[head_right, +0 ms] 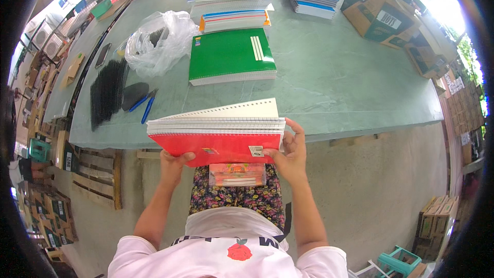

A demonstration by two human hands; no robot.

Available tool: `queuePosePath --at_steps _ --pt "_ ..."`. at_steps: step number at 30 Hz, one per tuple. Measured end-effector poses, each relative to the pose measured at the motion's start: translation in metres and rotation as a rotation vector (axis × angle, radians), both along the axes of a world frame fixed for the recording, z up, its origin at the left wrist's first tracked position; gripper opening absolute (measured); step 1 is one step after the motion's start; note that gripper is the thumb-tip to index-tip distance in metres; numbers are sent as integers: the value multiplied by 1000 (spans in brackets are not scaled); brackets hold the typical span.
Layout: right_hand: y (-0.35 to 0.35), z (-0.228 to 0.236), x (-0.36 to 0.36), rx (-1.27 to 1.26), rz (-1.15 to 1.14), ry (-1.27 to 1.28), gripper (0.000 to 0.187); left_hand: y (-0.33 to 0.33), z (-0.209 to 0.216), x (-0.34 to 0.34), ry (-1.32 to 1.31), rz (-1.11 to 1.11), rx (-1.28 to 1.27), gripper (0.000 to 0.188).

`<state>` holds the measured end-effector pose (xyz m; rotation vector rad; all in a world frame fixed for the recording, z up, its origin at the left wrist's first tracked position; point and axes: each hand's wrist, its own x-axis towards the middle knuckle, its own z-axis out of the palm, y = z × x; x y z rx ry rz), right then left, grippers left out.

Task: The person sorts notebooks by color on a table and then inserts spiral binding coils into the pre-punched holes of individual notebooks by hand, using a small black tool to help guide the process.

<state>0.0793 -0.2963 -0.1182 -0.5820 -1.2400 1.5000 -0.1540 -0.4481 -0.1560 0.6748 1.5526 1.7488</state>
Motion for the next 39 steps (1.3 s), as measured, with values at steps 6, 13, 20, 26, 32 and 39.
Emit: queuePosePath --at_steps 6,13,20,26,32,39 --pt "8 -25 13 -49 174 -220 47 0 -3 -1 -22 -24 -14 32" --pt "6 -33 27 28 128 -296 49 -1 2 2 26 -58 -117 34" --pt "0 -99 25 -90 140 -362 40 -16 -61 -9 452 -151 -313 36" --pt "-12 -69 60 -33 54 -1042 38 -46 -13 -45 678 -282 -675 47" --pt "42 -34 -3 -123 -170 -266 44 38 -33 -62 177 253 109 37" --pt "25 -23 -21 -65 -154 -91 33 44 21 -33 6 111 -77 23"
